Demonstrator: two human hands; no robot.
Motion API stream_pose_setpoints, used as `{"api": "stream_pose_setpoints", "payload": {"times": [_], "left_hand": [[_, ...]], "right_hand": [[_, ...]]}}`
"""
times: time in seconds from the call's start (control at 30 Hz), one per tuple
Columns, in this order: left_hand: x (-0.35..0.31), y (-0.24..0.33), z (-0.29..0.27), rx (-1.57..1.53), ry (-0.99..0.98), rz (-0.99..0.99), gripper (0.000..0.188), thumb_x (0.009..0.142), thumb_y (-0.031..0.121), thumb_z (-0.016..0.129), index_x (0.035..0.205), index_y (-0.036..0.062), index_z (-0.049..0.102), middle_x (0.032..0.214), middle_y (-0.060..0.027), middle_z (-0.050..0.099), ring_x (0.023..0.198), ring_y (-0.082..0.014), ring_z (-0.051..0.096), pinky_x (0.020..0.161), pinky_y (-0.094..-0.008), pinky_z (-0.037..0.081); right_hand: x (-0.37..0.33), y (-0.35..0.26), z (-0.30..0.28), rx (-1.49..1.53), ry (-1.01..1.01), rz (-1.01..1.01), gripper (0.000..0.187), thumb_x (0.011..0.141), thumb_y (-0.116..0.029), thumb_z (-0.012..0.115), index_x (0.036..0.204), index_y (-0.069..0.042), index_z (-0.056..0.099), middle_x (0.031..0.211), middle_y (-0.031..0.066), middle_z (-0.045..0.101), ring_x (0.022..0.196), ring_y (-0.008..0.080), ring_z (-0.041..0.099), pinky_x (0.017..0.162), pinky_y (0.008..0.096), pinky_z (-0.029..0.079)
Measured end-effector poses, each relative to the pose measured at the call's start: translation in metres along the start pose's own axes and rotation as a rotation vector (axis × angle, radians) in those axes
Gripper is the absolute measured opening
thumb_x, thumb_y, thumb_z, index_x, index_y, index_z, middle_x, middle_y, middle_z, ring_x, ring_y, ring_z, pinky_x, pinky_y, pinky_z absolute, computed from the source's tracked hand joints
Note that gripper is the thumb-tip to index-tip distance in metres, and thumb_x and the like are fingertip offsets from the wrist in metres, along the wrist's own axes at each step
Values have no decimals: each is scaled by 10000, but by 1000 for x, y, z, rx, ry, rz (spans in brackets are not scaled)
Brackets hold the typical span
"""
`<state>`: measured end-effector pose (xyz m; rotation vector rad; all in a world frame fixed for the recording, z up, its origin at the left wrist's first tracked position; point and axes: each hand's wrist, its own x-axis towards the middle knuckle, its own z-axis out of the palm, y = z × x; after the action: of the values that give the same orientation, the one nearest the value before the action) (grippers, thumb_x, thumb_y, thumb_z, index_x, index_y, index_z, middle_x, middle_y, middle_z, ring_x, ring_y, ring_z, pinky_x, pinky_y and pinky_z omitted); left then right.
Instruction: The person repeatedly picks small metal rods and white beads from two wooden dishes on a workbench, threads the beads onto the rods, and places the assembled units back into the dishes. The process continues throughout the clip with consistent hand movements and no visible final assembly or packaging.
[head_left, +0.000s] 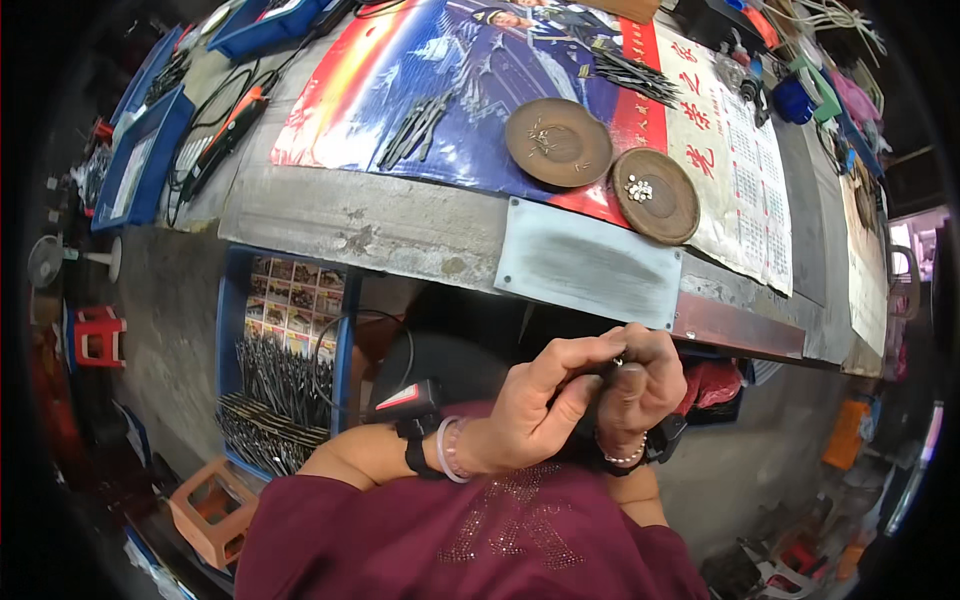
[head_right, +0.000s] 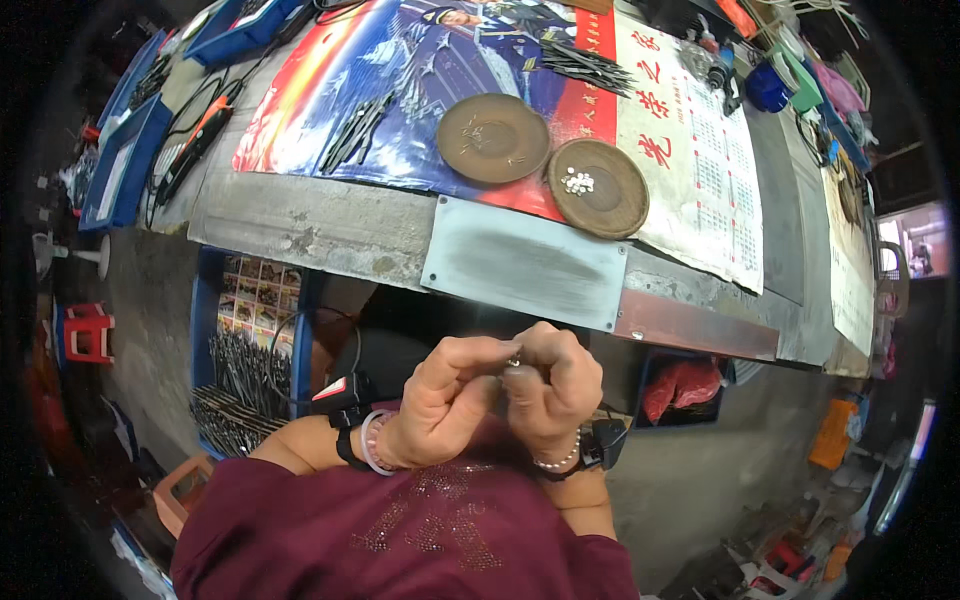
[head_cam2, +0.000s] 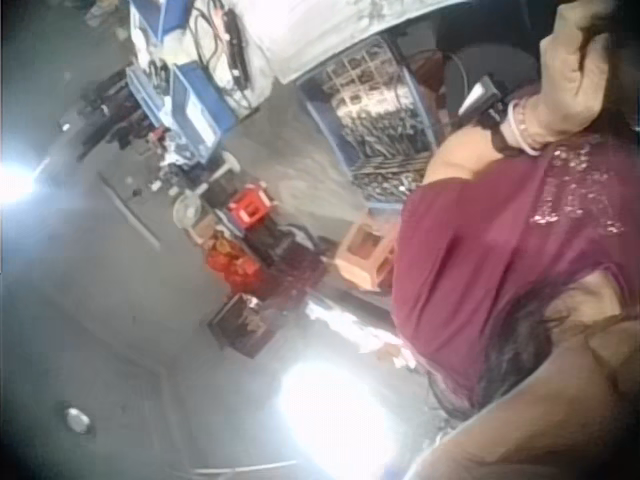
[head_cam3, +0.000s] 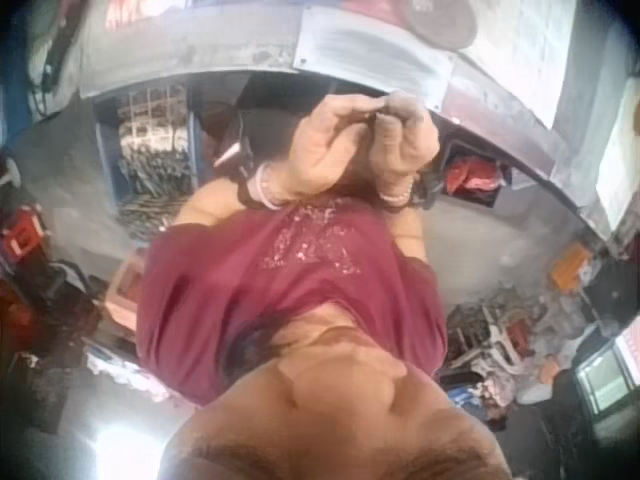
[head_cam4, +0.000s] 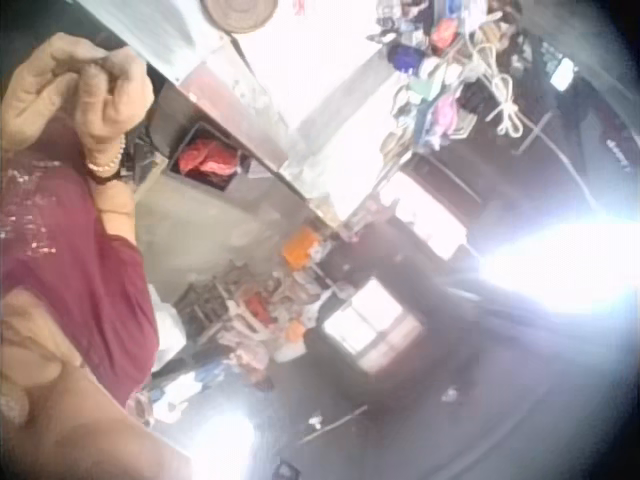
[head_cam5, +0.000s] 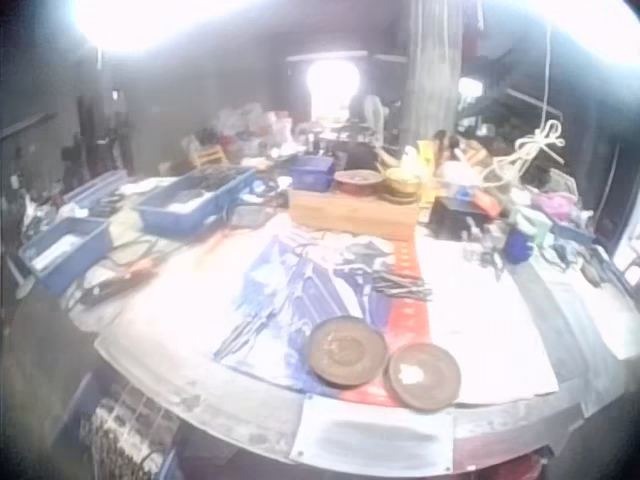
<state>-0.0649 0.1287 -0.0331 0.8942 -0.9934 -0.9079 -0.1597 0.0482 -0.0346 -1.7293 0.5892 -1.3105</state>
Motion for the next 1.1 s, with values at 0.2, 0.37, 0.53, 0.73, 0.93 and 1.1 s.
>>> {"api": "stream_pose_setpoints", "payload": {"times": [0.2, 0.37, 0.53, 0.73, 0.93, 1.1], "left_hand": [[-3, -4, -10, 83, 24, -13, 339, 959, -57, 440, 1291, 0, 468, 1092, -58, 591, 997, -73, 552, 863, -219, 447], [-7, -2, -16, -33, 12, -86, 330, 967, -53, 429, 1292, -14, 466, 1144, -78, 593, 1000, -77, 551, 867, -223, 449], [-4, -5, -19, 26, 54, -5, 311, 978, -44, 429, 1285, -28, 468, 1138, -87, 599, 1001, -85, 556, 867, -227, 450], [-2, -7, -22, -4, 25, -51, 308, 970, -47, 449, 1276, -27, 480, 1136, -99, 605, 1023, -119, 583, 883, -248, 462], [2, -5, -19, -9, 24, -51, 351, 947, -65, 488, 1295, -23, 462, 1179, -91, 588, 1036, -141, 599, 864, -260, 485], [2, -3, -22, -169, 84, -223, 382, 990, -15, 440, 1370, 25, 416, 1138, -40, 504, 812, -21, 477, 670, -182, 413]], "right_hand": [[-11, 0, 13, -407, 19, -60, 164, 949, -97, 545, 821, 1, 519, 617, 69, 480, 494, 182, 470, 456, 305, 382], [-11, -11, 12, 237, 86, 372, 174, 965, -100, 554, 850, 29, 553, 774, 62, 573, 616, 104, 505, 548, 235, 416], [-11, -6, 13, -120, -14, 82, 107, 870, -22, 622, 899, 33, 535, 811, 113, 580, 683, 193, 548, 643, 298, 485], [-14, -9, 23, -431, -23, 44, 67, 865, 16, 569, 899, 19, 511, 823, 139, 547, 667, 272, 531, 652, 319, 478], [-3, -4, 10, 262, 89, 421, 233, 999, -115, 449, 896, 43, 586, 864, 83, 594, 723, 116, 512, 633, 233, 421], [-14, 0, 9, -28, -43, 234, 111, 872, -21, 643, 914, 46, 565, 859, 107, 590, 754, 150, 549, 681, 256, 455]]}}
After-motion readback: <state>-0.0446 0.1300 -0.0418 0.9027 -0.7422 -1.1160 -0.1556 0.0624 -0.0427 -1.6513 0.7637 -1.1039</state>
